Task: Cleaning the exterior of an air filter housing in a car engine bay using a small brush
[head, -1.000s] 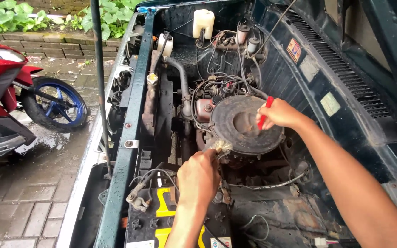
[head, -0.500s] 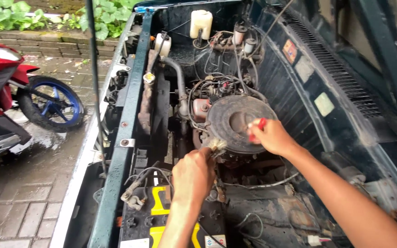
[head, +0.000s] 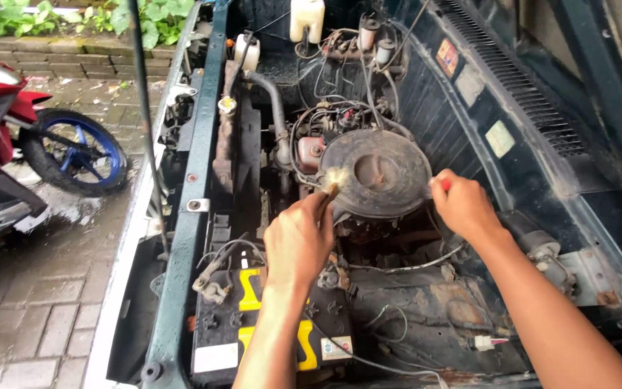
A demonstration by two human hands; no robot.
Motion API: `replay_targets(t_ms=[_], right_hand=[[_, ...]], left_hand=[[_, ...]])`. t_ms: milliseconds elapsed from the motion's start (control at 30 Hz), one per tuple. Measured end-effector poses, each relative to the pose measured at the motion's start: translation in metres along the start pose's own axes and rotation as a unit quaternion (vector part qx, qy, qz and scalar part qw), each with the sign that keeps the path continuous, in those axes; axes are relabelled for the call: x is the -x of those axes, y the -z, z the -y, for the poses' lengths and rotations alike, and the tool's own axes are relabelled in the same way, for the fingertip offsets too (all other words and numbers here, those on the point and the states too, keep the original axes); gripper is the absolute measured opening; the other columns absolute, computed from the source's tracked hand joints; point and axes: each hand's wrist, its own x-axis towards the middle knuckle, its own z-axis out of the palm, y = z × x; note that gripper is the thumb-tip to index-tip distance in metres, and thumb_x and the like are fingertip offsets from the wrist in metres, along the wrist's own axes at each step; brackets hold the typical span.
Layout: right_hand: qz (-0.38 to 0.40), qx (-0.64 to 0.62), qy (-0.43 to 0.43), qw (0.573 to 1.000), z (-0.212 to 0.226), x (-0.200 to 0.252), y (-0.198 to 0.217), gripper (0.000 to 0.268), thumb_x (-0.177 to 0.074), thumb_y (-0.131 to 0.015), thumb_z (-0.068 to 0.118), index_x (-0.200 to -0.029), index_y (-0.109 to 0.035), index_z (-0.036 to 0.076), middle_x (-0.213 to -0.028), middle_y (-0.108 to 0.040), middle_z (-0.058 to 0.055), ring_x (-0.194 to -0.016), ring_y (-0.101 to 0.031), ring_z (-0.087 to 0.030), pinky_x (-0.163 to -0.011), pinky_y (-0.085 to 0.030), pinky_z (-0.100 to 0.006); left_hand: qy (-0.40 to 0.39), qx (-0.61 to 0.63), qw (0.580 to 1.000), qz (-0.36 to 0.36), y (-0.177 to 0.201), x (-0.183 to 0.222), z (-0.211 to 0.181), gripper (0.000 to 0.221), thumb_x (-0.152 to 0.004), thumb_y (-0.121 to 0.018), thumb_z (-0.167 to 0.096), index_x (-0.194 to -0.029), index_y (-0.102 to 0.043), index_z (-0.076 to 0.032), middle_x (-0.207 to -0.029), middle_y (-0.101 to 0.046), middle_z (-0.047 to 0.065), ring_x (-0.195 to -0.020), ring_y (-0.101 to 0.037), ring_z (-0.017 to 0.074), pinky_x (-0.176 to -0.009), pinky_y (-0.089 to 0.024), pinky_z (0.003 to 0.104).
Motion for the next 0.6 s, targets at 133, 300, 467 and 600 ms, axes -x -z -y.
replay_targets(t_ms=[133, 300, 467, 600], right_hand=[[0.032, 0.082, 0.16, 0.983, 0.023, 0.024, -0.03, 0.022, -0.094, -0.057, 0.035, -0.085, -0.067, 0.019, -0.09, -0.07, -0.012, -0.083, -0.075, -0.033, -0.073, -0.063, -0.042], [0.205, -0.211, 0.132, 0.947, 0.109, 0.087, 0.042, 0.016, -0.092, -0.067, 0.028, -0.093, -0.072, 0.013, -0.081, -0.074, -0.016, -0.083, -0.074, -0.033, -0.079, -0.06, -0.044], [0.204, -0.081, 0.168, 0.961, 0.082, 0.077, 0.039, 0.023, -0.096, -0.058, 0.037, -0.106, -0.074, 0.025, -0.108, -0.076, -0.009, -0.103, -0.07, -0.035, -0.087, -0.057, -0.049], [0.168, 0.094, 0.075, 0.978, 0.042, 0.063, 0.03, 0.034, -0.096, -0.047, 0.055, -0.118, -0.069, 0.045, -0.112, -0.077, -0.009, -0.111, -0.07, -0.036, -0.098, -0.055, -0.049]], left_hand=[[-0.053, 0.031, 0.998, 0.005, -0.004, -0.003, 0.003, 0.025, -0.097, -0.064, -0.021, -0.116, -0.075, -0.009, -0.09, -0.079, 0.014, -0.081, -0.076, 0.0413, -0.07, -0.062, 0.055], [-0.082, 0.019, 0.995, 0.044, -0.018, -0.003, 0.012, 0.027, -0.096, -0.065, -0.03, -0.118, -0.074, -0.016, -0.092, -0.079, 0.008, -0.081, -0.076, 0.0383, -0.071, -0.062, 0.052], [-0.07, -0.01, 0.995, 0.069, -0.025, -0.003, 0.019, 0.027, -0.095, -0.065, -0.032, -0.118, -0.074, -0.02, -0.094, -0.079, 0.006, -0.082, -0.077, 0.0365, -0.073, -0.062, 0.051], [-0.049, -0.015, 0.995, 0.087, -0.026, -0.004, 0.023, 0.028, -0.095, -0.064, -0.033, -0.118, -0.074, -0.019, -0.094, -0.079, 0.006, -0.082, -0.077, 0.0371, -0.074, -0.062, 0.05]])
